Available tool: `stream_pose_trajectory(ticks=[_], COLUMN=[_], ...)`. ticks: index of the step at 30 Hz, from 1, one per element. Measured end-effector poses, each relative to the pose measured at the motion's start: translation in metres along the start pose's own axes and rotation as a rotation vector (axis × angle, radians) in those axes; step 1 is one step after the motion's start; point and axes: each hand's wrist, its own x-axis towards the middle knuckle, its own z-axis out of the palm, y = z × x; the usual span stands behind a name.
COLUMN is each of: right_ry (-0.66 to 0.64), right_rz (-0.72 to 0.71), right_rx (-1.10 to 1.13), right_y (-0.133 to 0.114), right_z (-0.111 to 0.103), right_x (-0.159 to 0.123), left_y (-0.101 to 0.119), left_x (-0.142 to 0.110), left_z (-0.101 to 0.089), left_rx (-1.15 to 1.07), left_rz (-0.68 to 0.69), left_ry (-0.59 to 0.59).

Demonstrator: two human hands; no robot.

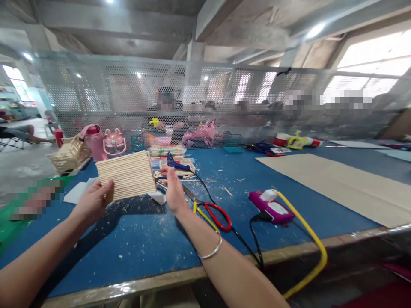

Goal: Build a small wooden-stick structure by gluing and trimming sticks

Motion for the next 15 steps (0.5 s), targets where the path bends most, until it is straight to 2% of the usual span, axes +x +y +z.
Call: stream_pose_trajectory(ticks=[2,5,7,10,13,15], right_ry=[0.068,-0.052,-0.103,-0.147,-0.211,-0.234], right_rz=[-0.115,-0.173,-0.108,0.103,0.258,0.252], right_rx=[-0.072,-0.204,-0.263,-0.223,-0.110,-0.102], right_y=[-0.002,-0.004,-0.003,0.007,0.019,0.022], right_z=[-0.003,-0.002,0.001,0.003,0.003,0.002], right_x=[0.001,-0.001,-0.001,0.002,0.008,0.012], left_y=[0.002,0.003,0.005,0.009,0.011,0.011], left_x=[0.000,-0.001,-0.003,-0.005,-0.004,-0.002], left_z=[0.001,0.003,0.005,0.006,0.001,-0.005], left_rx=[0.013,0.067,0.122,0.295,0.594,0.816], left_rz=[-0.005,-0.057,-0.138,-0.247,-0.215,-0.105], left_ry=[0.035,0.045,0.087,0.155,0.148,0.142])
